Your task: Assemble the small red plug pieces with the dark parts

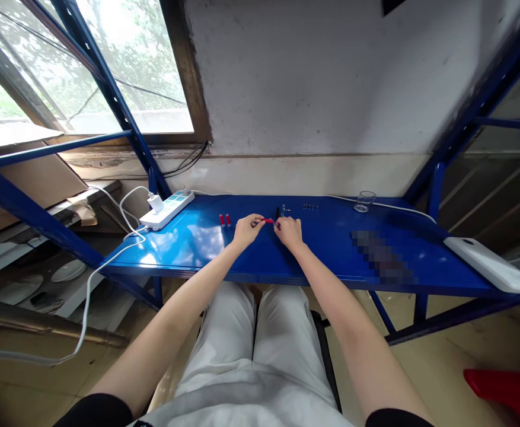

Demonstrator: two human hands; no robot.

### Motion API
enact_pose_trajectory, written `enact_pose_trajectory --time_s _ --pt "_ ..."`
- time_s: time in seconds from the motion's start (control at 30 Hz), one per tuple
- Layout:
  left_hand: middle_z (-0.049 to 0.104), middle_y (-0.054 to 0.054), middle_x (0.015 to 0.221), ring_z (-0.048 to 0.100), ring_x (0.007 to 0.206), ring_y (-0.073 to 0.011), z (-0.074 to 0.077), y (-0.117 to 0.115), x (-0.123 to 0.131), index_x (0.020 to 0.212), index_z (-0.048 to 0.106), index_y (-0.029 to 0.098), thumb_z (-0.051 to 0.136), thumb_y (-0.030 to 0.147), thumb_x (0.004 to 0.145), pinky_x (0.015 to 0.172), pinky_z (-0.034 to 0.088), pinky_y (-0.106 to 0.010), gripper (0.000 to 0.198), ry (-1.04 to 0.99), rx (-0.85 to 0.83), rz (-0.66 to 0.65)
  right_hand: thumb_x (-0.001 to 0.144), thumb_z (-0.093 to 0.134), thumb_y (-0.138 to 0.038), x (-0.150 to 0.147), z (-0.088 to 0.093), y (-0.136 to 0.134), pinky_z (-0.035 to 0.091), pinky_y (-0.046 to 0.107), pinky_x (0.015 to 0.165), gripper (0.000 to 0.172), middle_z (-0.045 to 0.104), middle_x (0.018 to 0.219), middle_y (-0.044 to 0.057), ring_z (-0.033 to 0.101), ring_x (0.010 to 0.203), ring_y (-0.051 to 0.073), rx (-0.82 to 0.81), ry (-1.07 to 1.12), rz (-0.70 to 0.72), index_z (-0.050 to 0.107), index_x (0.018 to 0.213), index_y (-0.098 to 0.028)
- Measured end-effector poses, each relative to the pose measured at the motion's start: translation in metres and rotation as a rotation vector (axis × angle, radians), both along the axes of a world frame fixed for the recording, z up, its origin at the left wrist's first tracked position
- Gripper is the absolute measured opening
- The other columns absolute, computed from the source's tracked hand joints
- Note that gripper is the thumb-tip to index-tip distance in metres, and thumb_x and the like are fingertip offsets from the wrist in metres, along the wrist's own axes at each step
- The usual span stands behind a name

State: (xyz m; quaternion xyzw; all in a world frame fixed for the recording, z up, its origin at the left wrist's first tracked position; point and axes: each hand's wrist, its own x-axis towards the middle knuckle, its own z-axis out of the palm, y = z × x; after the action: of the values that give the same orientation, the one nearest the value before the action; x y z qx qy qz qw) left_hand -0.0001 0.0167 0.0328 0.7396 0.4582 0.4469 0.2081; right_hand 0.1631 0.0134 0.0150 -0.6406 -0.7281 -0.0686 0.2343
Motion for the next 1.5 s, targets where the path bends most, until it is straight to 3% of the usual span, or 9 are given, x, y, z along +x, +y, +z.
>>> enact_pose_trajectory --time_s 0.43,0.87,1.1,1.2,1.33,1.5 --pt "0.069 -0.004 0.085 0.063 0.074 -0.0140 0.008 0.001 -0.008 0.094 0.066 0.020 0.057 0.029 0.081 0.066 0.048 -0.024 0.019 0.033 0.015 0.026 0.082 0.046 -0.023 -0.003 0.007 -0.006 0.023 0.030 0.067 0.015 0.062 0.072 0.005 0.051 0.074 0.019 -0.014 -0.036 0.026 0.057 0.073 -0.018" --pt "0.069 -0.004 0.080 0.063 0.074 -0.0172 0.036 0.006 0.003 0.086 0.069 0.020 0.062 0.026 0.075 0.069 0.049 -0.027 0.014 0.293 -0.014 -0.105 0.081 0.047 -0.022 -0.006 0.027 -0.015 0.021 0.031 0.068 0.014 0.063 0.079 0.008 0.052 0.078 0.020 0.044 -0.112 0.064 0.059 0.077 -0.016" --pt "0.069 -0.004 0.082 0.063 0.077 -0.0169 0.035 0.002 0.002 0.086 0.068 0.021 0.060 0.024 0.076 0.069 0.048 -0.025 0.014 0.294 0.003 -0.089 0.080 0.049 -0.024 -0.015 0.027 -0.015 0.021 0.029 0.065 0.012 0.063 0.077 0.005 0.053 0.074 0.017 0.020 -0.040 0.074 0.057 0.074 -0.017" --pt "0.069 -0.003 0.081 0.062 0.074 -0.0160 0.029 0.000 -0.002 0.089 0.067 0.021 0.060 0.025 0.076 0.068 0.047 -0.025 0.016 0.228 -0.004 -0.068 0.080 0.049 -0.025 -0.022 0.029 -0.014 0.023 0.028 0.064 0.013 0.063 0.077 0.005 0.054 0.073 0.017 -0.030 0.001 0.087 0.056 0.072 -0.018" --pt "0.068 -0.004 0.077 0.062 0.068 -0.0130 0.017 -0.007 -0.017 0.097 0.063 0.019 0.051 0.033 0.083 0.064 0.047 -0.023 0.023 -0.037 -0.003 -0.004 0.078 0.054 -0.029 -0.029 0.030 -0.006 0.029 0.026 0.060 0.011 0.064 0.077 0.004 0.055 0.069 0.016 -0.117 0.139 0.095 0.058 0.075 -0.019" --pt "0.063 -0.002 0.066 0.058 0.053 -0.0092 0.003 -0.010 -0.055 0.085 0.061 0.017 0.041 0.041 0.088 0.055 0.045 -0.020 0.031 -0.331 0.010 0.188 0.077 0.055 -0.031 -0.040 0.027 0.008 0.036 0.024 0.057 0.014 0.064 0.077 0.005 0.056 0.067 0.015 -0.225 0.357 0.151 0.059 0.077 -0.017"
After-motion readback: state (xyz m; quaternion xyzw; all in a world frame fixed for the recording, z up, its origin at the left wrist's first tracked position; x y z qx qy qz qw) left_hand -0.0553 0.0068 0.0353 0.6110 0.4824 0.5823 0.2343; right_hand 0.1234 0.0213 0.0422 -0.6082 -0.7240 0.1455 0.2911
